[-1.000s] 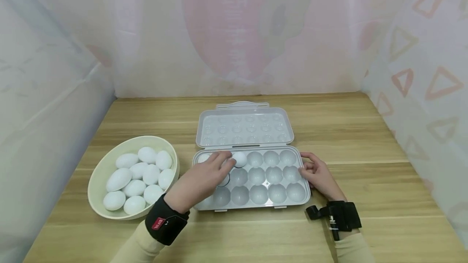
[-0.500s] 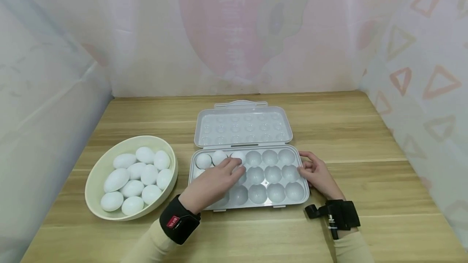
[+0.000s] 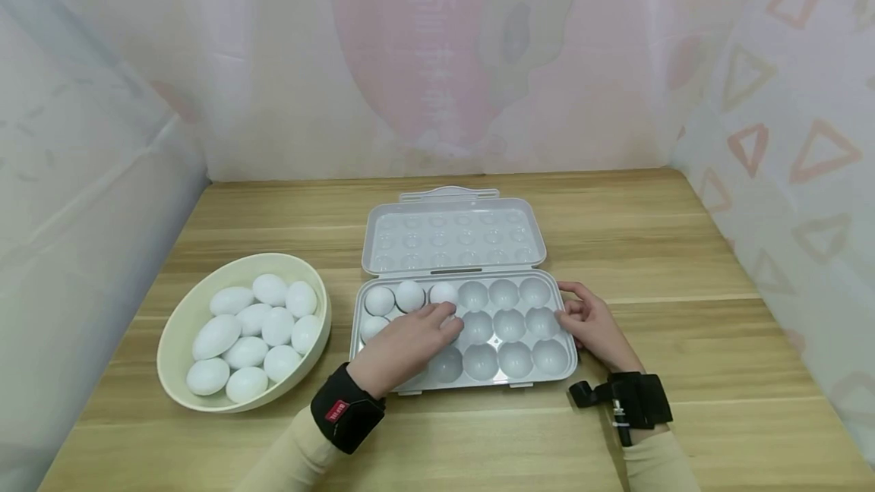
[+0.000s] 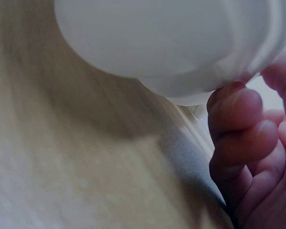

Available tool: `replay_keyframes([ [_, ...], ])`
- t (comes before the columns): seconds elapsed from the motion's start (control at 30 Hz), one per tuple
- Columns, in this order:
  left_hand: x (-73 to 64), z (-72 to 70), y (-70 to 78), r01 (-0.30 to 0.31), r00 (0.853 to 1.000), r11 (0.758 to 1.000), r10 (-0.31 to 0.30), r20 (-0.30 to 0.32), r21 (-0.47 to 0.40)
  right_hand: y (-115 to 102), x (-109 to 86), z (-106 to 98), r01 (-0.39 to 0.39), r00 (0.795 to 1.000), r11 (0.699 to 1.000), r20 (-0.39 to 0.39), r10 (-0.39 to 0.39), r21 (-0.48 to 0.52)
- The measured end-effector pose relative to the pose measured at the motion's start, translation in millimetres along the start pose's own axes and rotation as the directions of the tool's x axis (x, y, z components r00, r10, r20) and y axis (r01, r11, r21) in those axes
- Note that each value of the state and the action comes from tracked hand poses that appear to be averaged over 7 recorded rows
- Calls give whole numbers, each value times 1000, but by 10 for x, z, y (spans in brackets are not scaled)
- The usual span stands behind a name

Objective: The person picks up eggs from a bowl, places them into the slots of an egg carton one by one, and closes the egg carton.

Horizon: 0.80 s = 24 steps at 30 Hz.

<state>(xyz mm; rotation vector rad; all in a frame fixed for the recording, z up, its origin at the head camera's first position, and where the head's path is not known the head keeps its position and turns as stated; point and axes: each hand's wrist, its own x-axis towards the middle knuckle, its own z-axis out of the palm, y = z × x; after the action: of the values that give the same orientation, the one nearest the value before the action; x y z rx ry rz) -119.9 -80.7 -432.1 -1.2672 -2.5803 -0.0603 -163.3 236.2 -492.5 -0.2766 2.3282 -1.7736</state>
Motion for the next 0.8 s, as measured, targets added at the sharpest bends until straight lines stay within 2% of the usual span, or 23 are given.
replay_keyframes([
  [0.33,23,-14,29,7,999,1000,-8,39,30,8,11,1,-4,1000,1000,-4,4,-1],
  [0.8,29,-3,42,26,999,1000,-26,30,8,-10,6,5,-12,1000,1000,-4,12,-1],
])
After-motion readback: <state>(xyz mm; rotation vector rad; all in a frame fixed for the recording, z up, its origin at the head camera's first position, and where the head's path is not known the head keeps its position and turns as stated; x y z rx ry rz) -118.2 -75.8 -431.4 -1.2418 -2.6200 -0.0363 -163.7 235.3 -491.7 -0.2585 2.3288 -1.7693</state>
